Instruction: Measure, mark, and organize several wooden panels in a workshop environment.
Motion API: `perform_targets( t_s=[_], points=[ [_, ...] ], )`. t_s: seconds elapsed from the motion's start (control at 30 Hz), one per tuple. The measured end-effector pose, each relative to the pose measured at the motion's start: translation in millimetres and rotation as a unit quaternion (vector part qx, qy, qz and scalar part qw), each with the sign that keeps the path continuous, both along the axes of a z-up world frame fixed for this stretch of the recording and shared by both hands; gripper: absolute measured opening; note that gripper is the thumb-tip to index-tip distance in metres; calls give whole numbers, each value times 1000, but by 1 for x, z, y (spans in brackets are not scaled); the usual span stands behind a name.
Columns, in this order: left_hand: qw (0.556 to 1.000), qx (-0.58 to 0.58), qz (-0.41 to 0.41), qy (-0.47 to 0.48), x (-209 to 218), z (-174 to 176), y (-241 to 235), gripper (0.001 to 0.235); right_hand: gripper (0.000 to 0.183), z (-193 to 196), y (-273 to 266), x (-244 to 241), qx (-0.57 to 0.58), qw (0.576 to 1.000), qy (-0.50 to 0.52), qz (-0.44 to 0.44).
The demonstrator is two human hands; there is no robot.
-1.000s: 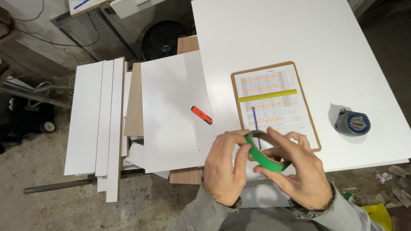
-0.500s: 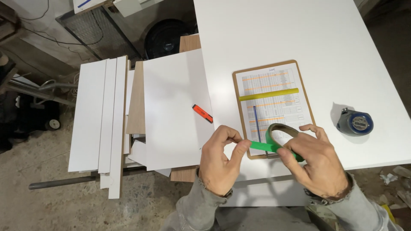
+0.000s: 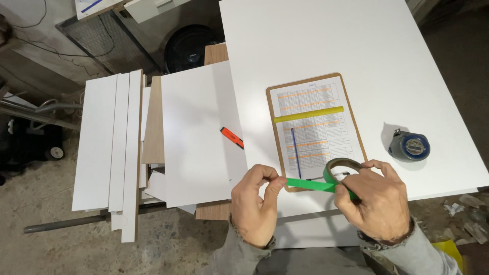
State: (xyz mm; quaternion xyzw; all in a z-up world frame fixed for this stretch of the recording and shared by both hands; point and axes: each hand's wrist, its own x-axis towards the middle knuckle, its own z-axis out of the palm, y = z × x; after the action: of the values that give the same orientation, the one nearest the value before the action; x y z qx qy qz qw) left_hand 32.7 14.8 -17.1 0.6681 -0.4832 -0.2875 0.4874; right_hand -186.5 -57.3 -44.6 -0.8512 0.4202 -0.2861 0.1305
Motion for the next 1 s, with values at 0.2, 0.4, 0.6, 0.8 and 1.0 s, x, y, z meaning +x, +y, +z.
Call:
perform_targets(
  t_s=[0.2, 0.4, 0.6, 0.8, 1.0],
  points=[
    [988, 137, 21, 62, -20, 15, 1, 12, 19, -13, 2, -17, 21, 1000, -18, -7],
    [993, 110, 11, 51, -33, 8, -3, 14, 21, -16, -7, -32, 57, 998, -10, -8],
    [990, 138, 24, 30, -44, -1, -4, 16, 21, -22, -19, -40, 43, 999, 24, 8],
    [996, 89, 28, 1, -53, -2, -6, 16, 21, -19, -25, -40, -25, 996, 84, 22],
    [996, 62, 54, -42, -68, -11, 4, 18, 20, -36, -31, -47, 5, 999, 35, 29]
  ],
)
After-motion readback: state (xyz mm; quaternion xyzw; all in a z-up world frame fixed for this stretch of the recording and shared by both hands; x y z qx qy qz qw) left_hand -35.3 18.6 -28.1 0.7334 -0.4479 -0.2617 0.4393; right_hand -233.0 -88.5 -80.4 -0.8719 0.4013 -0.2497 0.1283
